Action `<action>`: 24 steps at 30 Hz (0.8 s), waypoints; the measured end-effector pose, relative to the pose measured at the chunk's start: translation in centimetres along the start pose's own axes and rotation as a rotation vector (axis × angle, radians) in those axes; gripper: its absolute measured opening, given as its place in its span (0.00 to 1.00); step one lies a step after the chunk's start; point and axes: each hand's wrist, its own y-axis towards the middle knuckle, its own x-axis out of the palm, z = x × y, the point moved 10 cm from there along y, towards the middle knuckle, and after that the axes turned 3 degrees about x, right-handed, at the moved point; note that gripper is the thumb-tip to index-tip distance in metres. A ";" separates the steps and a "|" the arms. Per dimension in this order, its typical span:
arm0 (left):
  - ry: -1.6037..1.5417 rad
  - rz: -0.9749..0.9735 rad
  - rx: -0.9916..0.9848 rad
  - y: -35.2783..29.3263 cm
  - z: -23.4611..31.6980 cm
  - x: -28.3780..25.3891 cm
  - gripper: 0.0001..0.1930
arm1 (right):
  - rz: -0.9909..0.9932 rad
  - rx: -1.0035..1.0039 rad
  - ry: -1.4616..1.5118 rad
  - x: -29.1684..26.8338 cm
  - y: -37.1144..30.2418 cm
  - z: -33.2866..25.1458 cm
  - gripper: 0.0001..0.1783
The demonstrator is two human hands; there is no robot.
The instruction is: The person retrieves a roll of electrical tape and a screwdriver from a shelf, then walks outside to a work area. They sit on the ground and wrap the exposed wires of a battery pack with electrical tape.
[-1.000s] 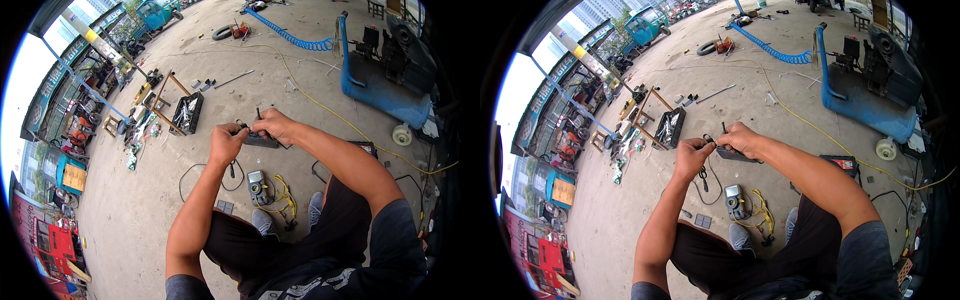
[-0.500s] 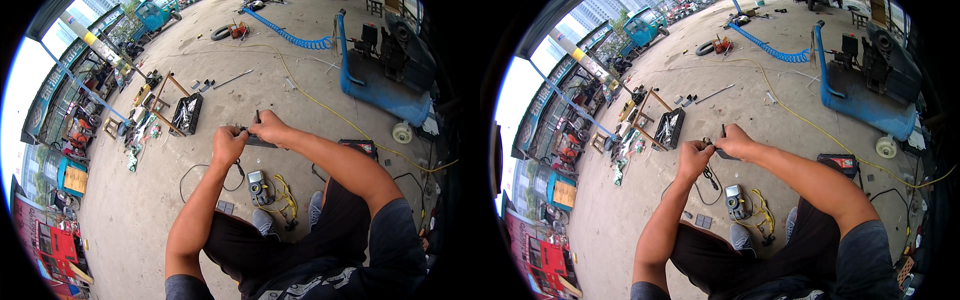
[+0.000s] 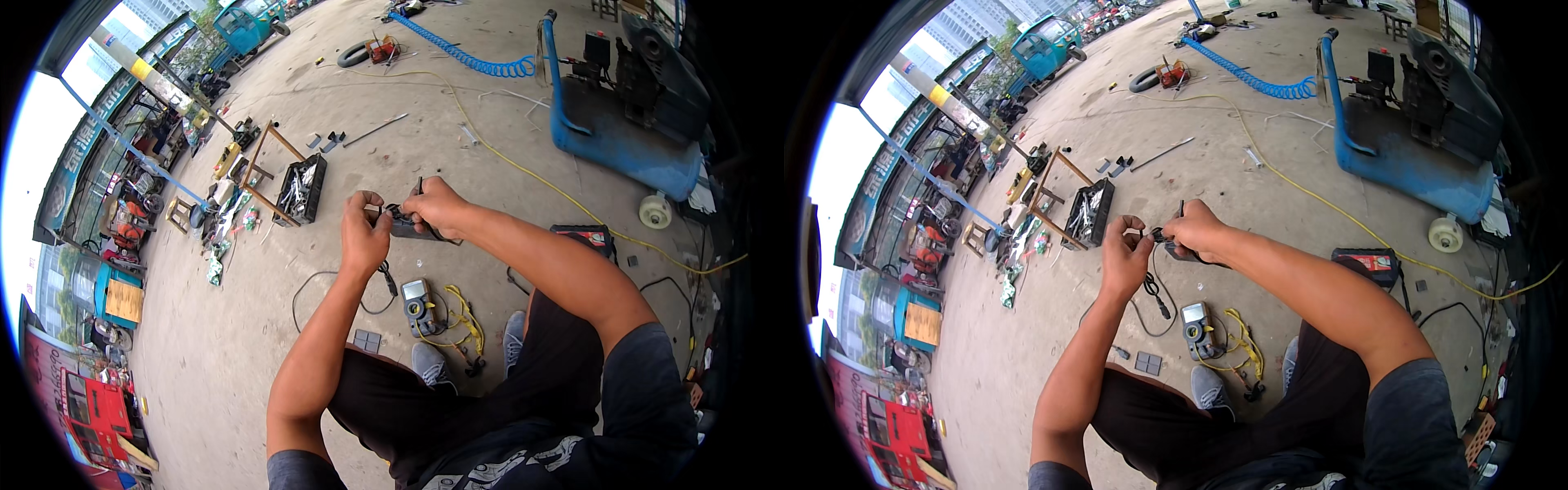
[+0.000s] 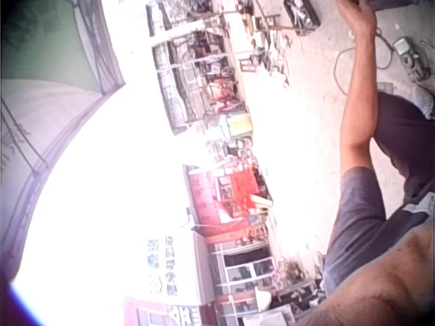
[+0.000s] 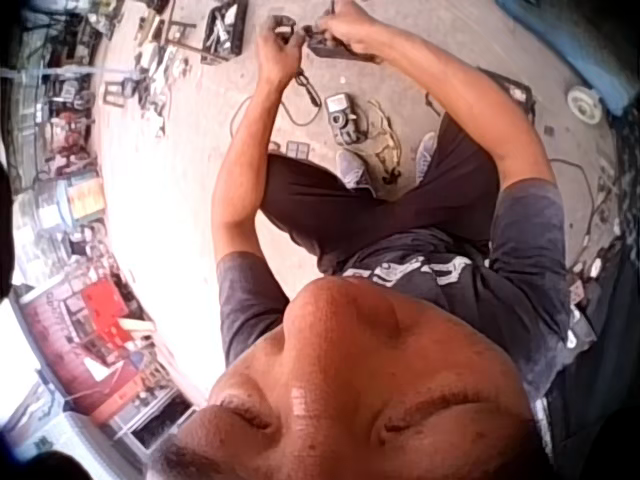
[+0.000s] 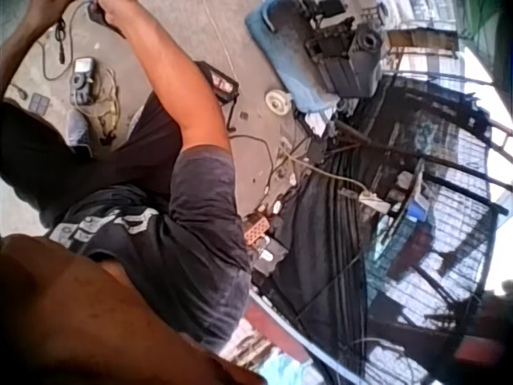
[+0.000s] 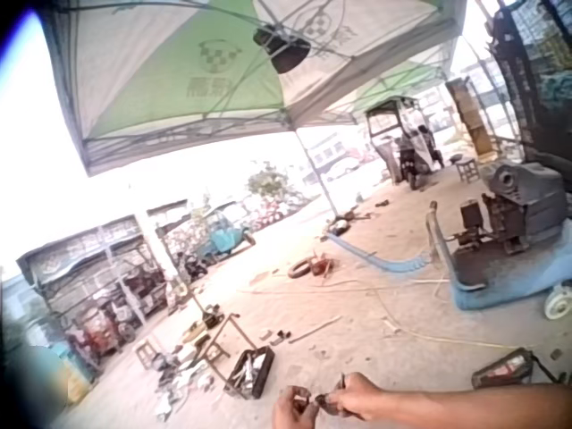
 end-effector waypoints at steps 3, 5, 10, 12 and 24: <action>0.119 -0.091 0.216 -0.5 2.7 1.0 0.10 | -0.006 0.031 0.049 -0.5 0.2 0.1 0.07; 0.183 -0.096 0.286 -0.7 3.0 1.2 0.10 | -0.007 0.037 0.057 -0.3 0.3 0.1 0.07; 0.343 -0.102 0.403 -1.0 4.4 1.8 0.11 | 0.043 0.050 0.076 -0.6 0.3 0.2 0.08; 0.394 -0.122 0.425 -1.0 4.6 2.2 0.11 | 0.055 0.057 0.089 -0.7 0.6 0.4 0.08; 0.373 -0.135 0.422 -0.7 4.3 3.4 0.09 | 0.094 0.084 0.182 -1.0 1.6 0.6 0.07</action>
